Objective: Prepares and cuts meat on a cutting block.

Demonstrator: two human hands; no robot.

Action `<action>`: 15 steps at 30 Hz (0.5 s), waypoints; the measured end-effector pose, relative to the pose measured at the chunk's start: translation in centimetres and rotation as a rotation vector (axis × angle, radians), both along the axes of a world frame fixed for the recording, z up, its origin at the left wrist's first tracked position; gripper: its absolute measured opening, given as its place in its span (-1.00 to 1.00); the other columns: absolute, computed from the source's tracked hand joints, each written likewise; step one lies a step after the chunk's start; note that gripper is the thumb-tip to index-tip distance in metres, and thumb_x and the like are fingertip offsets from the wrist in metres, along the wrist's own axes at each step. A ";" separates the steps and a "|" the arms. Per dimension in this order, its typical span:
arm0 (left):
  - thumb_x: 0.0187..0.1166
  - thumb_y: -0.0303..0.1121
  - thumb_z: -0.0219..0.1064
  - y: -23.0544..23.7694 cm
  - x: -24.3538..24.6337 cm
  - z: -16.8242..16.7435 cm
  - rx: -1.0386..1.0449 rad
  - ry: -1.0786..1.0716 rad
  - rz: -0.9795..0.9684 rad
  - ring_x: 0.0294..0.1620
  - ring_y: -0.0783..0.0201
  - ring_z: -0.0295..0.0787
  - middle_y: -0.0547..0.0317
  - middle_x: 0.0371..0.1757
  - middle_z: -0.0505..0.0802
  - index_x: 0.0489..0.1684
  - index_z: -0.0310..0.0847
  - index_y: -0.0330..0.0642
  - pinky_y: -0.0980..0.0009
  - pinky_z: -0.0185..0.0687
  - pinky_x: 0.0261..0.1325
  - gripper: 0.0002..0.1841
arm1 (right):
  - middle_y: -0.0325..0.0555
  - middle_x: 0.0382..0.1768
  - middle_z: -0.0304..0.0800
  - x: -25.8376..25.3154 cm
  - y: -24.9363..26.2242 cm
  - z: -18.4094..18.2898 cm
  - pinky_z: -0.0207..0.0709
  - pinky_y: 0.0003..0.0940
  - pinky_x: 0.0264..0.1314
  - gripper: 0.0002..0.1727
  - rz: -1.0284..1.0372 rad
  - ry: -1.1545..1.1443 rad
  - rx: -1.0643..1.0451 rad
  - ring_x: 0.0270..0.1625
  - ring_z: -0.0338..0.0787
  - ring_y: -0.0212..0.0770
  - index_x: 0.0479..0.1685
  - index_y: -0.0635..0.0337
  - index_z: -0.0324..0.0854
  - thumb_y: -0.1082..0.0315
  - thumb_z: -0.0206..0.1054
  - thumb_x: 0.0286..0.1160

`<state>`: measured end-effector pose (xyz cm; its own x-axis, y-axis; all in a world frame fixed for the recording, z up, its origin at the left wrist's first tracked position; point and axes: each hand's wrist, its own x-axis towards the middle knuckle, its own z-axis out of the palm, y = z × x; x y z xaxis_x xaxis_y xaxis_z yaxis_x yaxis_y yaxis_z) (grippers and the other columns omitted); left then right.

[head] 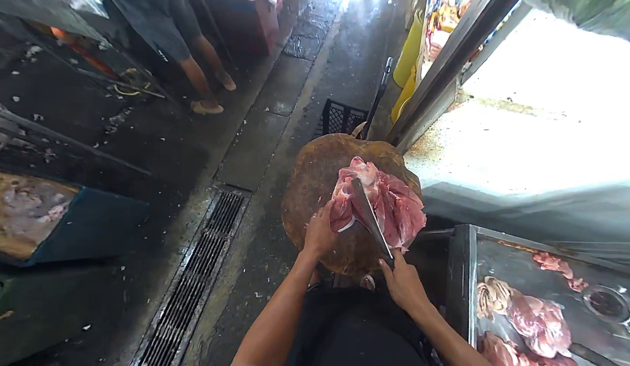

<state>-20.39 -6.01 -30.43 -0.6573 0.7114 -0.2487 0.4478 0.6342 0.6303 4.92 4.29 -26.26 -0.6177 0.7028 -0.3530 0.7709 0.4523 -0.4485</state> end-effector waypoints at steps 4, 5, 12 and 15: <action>0.12 -0.32 0.62 -0.3 -0.2 0.4 0.026 -0.027 -0.011 0.52 -0.06 0.61 0.02 0.58 0.63 0.86 0.11 0.18 -0.11 0.55 0.52 0.08 | -0.08 -0.43 0.77 -2.3 1.2 0.3 0.74 0.06 -0.24 -0.51 0.003 0.024 0.020 -0.36 0.84 -0.04 0.16 0.09 0.60 -0.16 0.21 0.68; 0.11 -0.33 0.62 -0.3 -0.1 0.6 0.030 -0.029 -0.014 0.53 -0.05 0.60 0.03 0.59 0.62 0.86 0.11 0.18 -0.10 0.55 0.53 0.08 | -0.06 -0.42 0.77 -3.3 1.7 2.1 0.73 0.08 -0.22 -0.50 0.000 0.055 0.031 -0.35 0.83 -0.02 0.13 0.11 0.61 -0.16 0.21 0.68; 0.06 -0.38 0.63 -0.6 -0.1 1.2 0.021 -0.044 -0.044 0.53 -0.04 0.61 0.06 0.63 0.59 0.88 0.07 0.12 -0.09 0.55 0.52 0.13 | -0.23 -0.55 0.66 -12.3 4.1 24.2 0.70 -0.20 -0.56 -0.62 0.103 0.974 0.322 -0.59 0.70 -0.29 0.03 0.23 0.54 0.04 0.13 0.79; 0.08 -0.40 0.64 -0.9 -0.1 1.3 0.097 -0.050 -0.049 0.52 -0.06 0.63 -0.02 0.57 0.64 0.84 0.13 0.02 -0.11 0.56 0.53 0.09 | -0.24 -0.52 0.65 -14.7 1.9 22.8 0.72 -0.18 -0.58 -0.64 0.097 1.335 0.319 -0.59 0.69 -0.28 0.05 0.14 0.44 -0.01 0.05 0.85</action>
<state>-20.45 -6.90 -29.08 -0.6099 0.7646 -0.2085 0.4433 0.5472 0.7100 -9.76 6.21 -3.45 -0.4083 0.5758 0.7084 -0.1994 0.7010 -0.6847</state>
